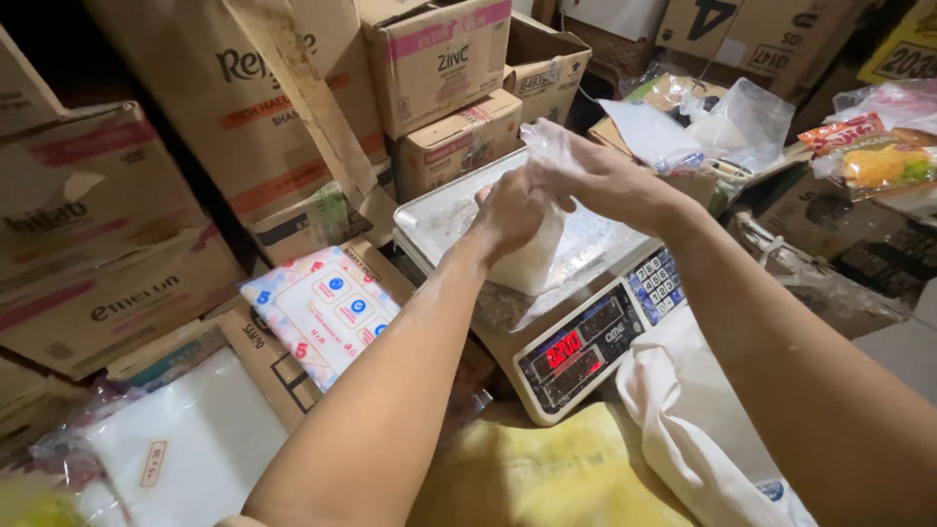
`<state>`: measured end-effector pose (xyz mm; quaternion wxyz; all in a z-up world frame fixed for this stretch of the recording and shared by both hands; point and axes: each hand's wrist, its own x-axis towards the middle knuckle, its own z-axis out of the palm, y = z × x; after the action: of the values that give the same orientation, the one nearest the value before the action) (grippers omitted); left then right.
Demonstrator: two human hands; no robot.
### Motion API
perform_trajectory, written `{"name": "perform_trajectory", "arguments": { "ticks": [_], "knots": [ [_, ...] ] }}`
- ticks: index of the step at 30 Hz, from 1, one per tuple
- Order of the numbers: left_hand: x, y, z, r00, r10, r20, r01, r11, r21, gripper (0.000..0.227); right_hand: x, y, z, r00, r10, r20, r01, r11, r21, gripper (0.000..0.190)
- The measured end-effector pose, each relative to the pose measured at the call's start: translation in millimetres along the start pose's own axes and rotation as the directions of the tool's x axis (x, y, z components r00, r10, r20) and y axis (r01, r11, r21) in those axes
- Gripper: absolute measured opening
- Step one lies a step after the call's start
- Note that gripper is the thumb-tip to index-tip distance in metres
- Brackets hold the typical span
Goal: The person scoops white powder from a large sack into a plastic bag using a blue scoop, places the bag on a digital scale, and adjusts the contents to reach a target weight. The person then ties the bag and sets it aside, repeating the process for multiple bags.
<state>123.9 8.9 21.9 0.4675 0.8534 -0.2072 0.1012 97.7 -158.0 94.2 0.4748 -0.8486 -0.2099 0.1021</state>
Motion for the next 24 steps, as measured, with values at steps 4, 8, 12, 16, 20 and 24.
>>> {"name": "perform_trajectory", "arguments": {
  "ticks": [4,8,12,16,20,24],
  "knots": [
    [8.1,-8.7,0.0,1.000,0.014,-0.004,-0.014,1.000,0.023,0.043,-3.4,10.4,8.8,0.996,-0.079,0.045,0.075,0.993,0.096,0.059],
    [20.0,-11.1,-1.7,0.999,-0.002,-0.040,0.006,0.994,0.109,0.049,7.7,28.0,28.3,0.980,-0.157,-0.125,0.178,0.966,0.189,0.047],
    [24.2,-13.8,-6.6,0.998,0.021,0.065,-0.022,0.999,0.023,0.048,16.1,36.3,36.7,0.944,-0.194,-0.266,0.265,0.928,0.261,0.041],
    [27.9,-14.4,-12.2,0.986,0.106,0.128,-0.108,0.994,0.003,0.047,21.1,33.5,38.5,0.911,-0.296,-0.287,0.391,0.842,0.371,0.036],
    [19.3,-11.0,-14.8,0.977,0.097,0.190,-0.052,0.972,-0.229,0.038,27.6,21.2,39.6,0.918,-0.126,-0.376,0.324,0.788,0.524,0.029],
    [-2.7,-12.0,-27.6,0.943,0.167,0.286,-0.013,0.881,-0.473,0.030,35.0,5.6,34.6,0.909,0.239,-0.342,0.167,0.545,0.822,0.023]
  ]
}}
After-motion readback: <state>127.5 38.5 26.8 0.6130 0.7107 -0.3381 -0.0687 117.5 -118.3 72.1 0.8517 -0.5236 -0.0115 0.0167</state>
